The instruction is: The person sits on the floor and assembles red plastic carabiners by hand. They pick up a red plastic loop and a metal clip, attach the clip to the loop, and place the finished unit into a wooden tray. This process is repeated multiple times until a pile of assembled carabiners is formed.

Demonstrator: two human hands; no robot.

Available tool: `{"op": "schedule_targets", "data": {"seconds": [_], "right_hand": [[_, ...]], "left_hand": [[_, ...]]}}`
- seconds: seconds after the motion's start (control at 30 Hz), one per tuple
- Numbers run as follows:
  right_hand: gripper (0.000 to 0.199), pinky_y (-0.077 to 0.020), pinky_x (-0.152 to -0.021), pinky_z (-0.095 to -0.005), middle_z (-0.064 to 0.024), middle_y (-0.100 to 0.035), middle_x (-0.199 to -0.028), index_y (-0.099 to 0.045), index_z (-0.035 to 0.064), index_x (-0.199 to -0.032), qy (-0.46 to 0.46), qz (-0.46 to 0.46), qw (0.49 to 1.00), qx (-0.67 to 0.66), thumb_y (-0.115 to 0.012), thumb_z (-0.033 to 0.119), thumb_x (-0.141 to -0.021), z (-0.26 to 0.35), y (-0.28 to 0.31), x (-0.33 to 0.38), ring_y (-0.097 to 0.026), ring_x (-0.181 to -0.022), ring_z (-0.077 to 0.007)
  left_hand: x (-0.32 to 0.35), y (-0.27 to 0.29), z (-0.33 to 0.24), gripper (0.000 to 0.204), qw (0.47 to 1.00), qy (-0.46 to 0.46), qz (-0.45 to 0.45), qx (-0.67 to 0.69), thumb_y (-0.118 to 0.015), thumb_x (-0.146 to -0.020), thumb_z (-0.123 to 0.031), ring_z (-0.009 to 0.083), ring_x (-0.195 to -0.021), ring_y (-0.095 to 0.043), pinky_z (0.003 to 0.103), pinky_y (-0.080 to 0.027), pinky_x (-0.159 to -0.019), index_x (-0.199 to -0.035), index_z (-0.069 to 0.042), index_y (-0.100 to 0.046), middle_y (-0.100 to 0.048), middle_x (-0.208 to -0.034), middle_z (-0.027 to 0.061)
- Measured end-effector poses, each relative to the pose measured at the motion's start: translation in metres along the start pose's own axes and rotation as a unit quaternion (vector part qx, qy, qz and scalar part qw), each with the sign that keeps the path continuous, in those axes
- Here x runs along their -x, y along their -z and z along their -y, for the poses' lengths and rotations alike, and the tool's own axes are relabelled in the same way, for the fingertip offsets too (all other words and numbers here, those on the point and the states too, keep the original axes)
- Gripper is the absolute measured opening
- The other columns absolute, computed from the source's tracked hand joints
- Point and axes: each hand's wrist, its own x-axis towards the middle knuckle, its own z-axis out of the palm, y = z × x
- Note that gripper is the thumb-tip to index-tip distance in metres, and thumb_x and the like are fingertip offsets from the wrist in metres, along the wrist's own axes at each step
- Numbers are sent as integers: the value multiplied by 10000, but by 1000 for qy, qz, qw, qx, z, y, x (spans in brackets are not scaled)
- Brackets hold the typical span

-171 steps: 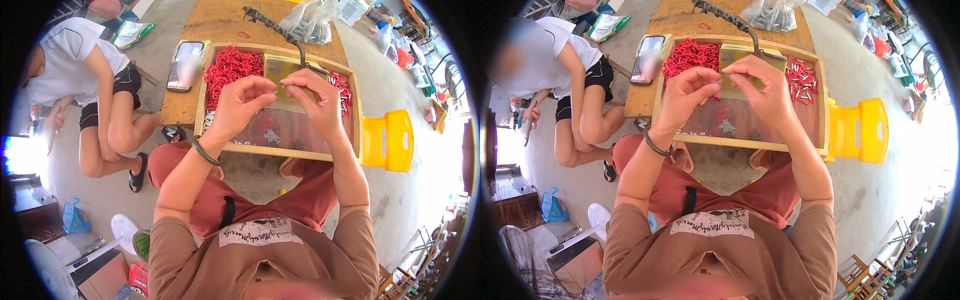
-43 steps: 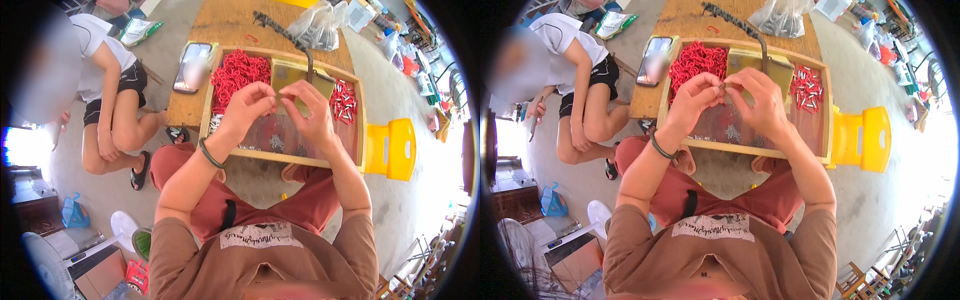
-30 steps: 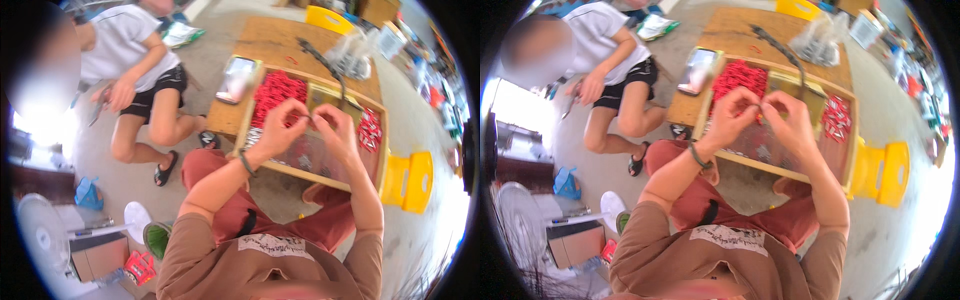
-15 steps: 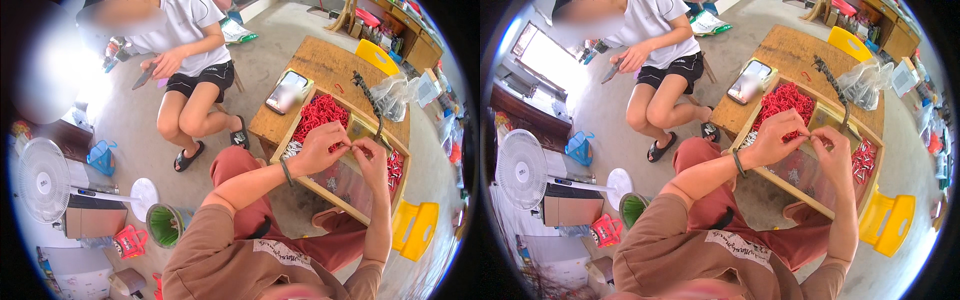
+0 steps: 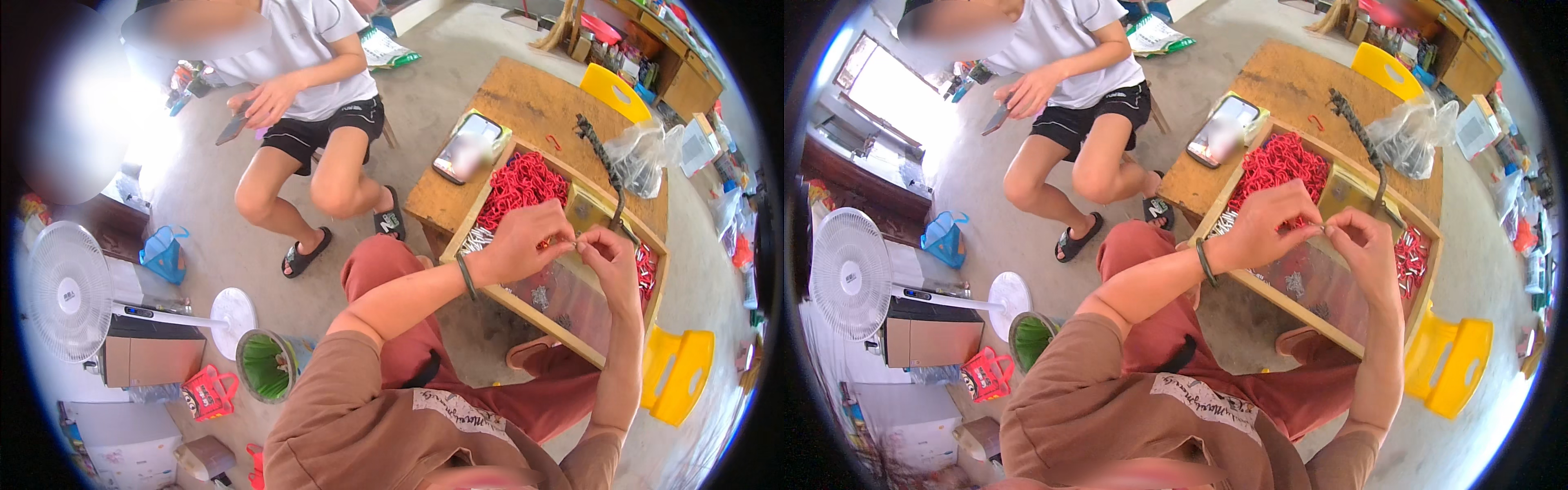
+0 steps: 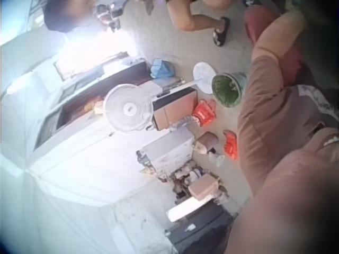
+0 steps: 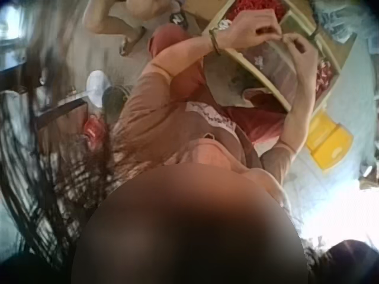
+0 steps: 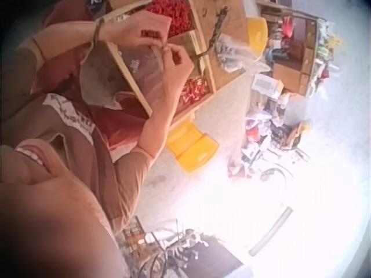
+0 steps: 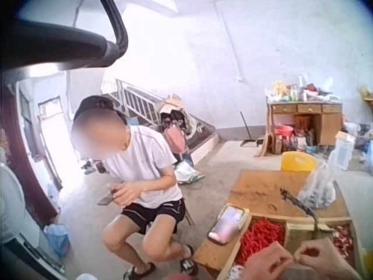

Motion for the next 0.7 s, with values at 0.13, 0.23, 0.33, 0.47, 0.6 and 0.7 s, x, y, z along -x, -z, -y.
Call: {"op": "schedule_targets", "data": {"seconds": [0.13, 0.23, 0.33, 0.47, 0.6, 0.7], "right_hand": [[88, -461, -730, -203, 49, -665, -838, -713, -15, -962, 3, -33, 999, 41, -703, 72, -966, -3, -5, 0, -586, -798, -17], [97, -465, -727, -208, 52, -661, -834, -713, -13, -966, 17, -42, 998, 43, -704, 83, -972, -12, -7, 1, -581, -789, -18], [99, -486, -744, -230, 23, -684, -845, -720, -24, -985, 39, -54, 995, 69, -705, 70, -956, -16, -7, 4, -600, -795, -36], [121, -516, -802, -249, -3, -714, -878, -724, -37, -1001, 40, -52, 995, 76, -708, 69, -945, -16, -4, 6, -632, -831, -62], [132, -524, -808, -251, -5, -720, -881, -726, -25, -995, 32, -28, 997, 58, -715, 98, -949, -19, -2, 2, -631, -837, -62], [146, -510, -761, -250, 6, -701, -863, -726, -20, -992, -7, -3, 1000, 28, -718, 120, -950, -17, 3, 2, -604, -808, -53]], "left_hand": [[2, 1, 6, 160, 997, -34, 19, -66, -798, -823, -20, 283, -818, -681, 368, -544, -645, -941, -57, -696, -659, -913, 80], [4, -7, 12, 167, 984, -104, -6, -143, -775, -828, -28, 286, -825, -686, 380, -559, -673, -970, -66, -695, -658, -926, 76], [8, -12, 14, 168, 988, -74, 8, -132, -759, -830, -27, 284, -814, -688, 391, -564, -683, -979, -77, -697, -656, -916, 80], [7, -13, 10, 159, 997, -7, 32, -75, -755, -846, -2, 301, -755, -675, 383, -542, -636, -980, -64, -698, -660, -899, 97], [9, -16, 14, 160, 998, 23, 40, -41, -749, -848, 56, 236, -713, -662, 316, -517, -590, -980, -29, -717, -674, -890, 96], [6, -15, 11, 158, 997, 49, 63, -16, -743, -860, 75, 206, -739, -671, 294, -517, -589, -991, -11, -720, -696, -918, 87]]}}
